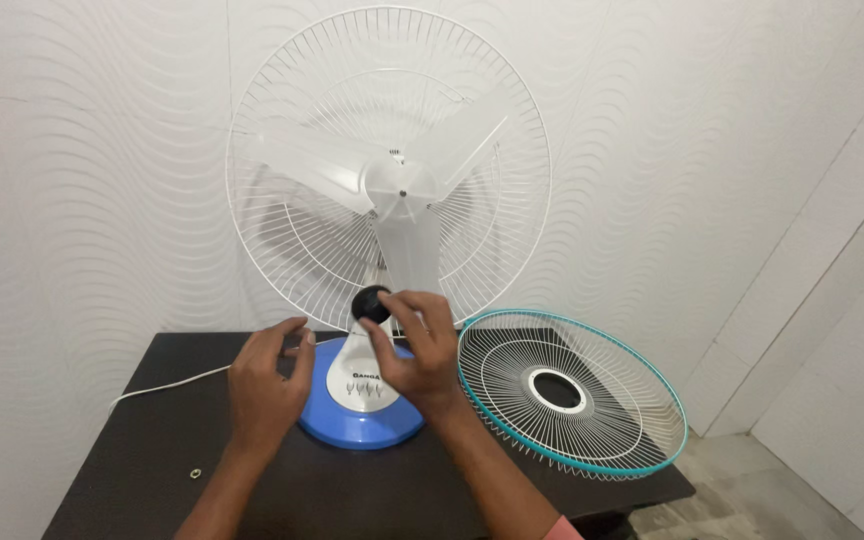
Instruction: The person assembles a table fan by attaching the fan blades to the motor hub, securing them with a black cap, and then attaching the front wire cage. The person uses a screwdriver to tighten screws on the fan base.
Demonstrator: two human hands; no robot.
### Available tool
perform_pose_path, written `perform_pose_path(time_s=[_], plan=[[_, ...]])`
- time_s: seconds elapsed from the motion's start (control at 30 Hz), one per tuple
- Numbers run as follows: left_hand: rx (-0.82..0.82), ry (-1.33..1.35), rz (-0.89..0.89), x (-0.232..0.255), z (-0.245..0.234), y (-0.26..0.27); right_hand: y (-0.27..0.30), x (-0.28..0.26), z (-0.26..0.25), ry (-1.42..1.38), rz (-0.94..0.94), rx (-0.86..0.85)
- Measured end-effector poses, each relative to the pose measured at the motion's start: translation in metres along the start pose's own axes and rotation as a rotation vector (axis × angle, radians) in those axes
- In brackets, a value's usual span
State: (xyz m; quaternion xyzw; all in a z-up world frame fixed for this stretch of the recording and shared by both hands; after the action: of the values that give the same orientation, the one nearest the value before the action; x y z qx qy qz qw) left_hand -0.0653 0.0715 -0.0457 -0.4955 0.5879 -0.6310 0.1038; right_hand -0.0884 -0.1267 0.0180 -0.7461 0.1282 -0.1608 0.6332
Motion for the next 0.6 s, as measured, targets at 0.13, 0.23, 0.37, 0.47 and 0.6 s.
perform_pose_path(time_s=[0.13,0.23,0.37,0.47,0.6], plan=[[0.014,0.033,0.043,0.02,0.002,-0.027,-0.046,0.02,-0.011,0.117,-0.023,0.066],[0.025,0.002,0.171,0.045,0.009,-0.047,-0.074,0.041,-0.009,0.154,0.005,0.074],[-0.003,0.026,0.21,0.06,0.027,-0.075,-0.098,0.067,0.002,0.161,0.04,0.006],[-0.069,0.214,-0.044,0.045,0.047,-0.094,-0.104,0.078,0.012,0.145,0.063,-0.046],[-0.084,0.125,-0.045,0.05,0.054,-0.101,-0.104,0.082,0.015,0.138,0.059,-0.064]])
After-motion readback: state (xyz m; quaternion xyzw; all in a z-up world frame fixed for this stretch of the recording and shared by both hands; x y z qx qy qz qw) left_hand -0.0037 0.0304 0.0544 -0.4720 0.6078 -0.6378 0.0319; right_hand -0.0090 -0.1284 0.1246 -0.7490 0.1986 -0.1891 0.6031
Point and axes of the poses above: each hand's wrist, its own y-axis away from the middle knuckle, its own z-axis out of the palm, x = y × z, the point moved 10 cm from there along -y, towards the middle knuckle, and after that the axes turned 7 degrees about -y, right-handed, at the moved point
